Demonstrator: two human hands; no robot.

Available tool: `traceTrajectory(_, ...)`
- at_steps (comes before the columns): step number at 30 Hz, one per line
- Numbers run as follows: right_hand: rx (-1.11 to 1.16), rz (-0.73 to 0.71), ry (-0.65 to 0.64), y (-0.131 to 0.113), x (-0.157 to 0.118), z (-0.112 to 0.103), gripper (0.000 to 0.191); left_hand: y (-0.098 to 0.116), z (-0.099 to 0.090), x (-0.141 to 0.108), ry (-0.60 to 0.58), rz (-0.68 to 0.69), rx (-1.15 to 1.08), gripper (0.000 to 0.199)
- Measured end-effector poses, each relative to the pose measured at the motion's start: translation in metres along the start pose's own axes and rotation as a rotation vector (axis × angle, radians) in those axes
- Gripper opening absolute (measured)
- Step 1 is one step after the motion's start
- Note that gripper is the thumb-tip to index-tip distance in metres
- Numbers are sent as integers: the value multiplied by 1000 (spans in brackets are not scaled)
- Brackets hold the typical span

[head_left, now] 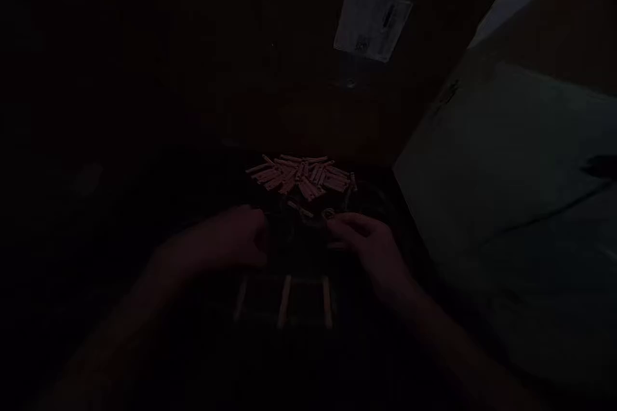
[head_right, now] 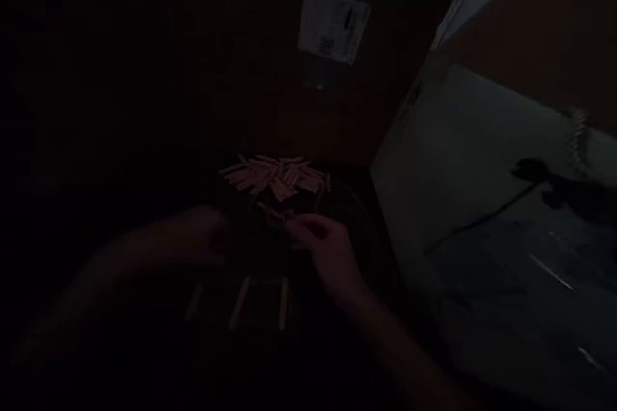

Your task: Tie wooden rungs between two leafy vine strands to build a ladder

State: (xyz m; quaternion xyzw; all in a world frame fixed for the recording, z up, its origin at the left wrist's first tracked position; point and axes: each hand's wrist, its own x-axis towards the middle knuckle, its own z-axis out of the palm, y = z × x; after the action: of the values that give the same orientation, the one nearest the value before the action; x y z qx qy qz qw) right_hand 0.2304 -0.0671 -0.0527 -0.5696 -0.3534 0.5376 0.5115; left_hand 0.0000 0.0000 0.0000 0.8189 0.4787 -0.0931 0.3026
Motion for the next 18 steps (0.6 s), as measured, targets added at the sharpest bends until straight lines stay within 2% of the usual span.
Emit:
traceTrajectory(2, 17, 8, -6, 1, 1, 0, 35, -2, -3, 0, 0, 31, -61, 5)
traceTrajectory(4, 27, 10, -10, 2, 2, 0, 35, -1, -5, 0, 24, 98, -211, 3)
traceTrajectory(7, 29, -3, -11, 2, 1, 1, 34, 3, -4, 2, 115, 275, -621, 10)
traceTrajectory(9, 4, -26, -13, 3, 0, 1, 33, 7, 2, 8, 210, 383, -921, 16)
traceTrajectory(11, -20, -47, -23, 3, -1, 2, 33, 10, 10, 15, 304, 470, -1129, 24)
traceTrajectory(14, -26, -48, -41, 3, -1, 3, 33, 11, 21, 25, 355, 511, -1278, 35)
traceTrajectory(18, -9, -39, -56, 2, -1, 3, 34, 12, 29, 30, 297, 551, -1285, 38)
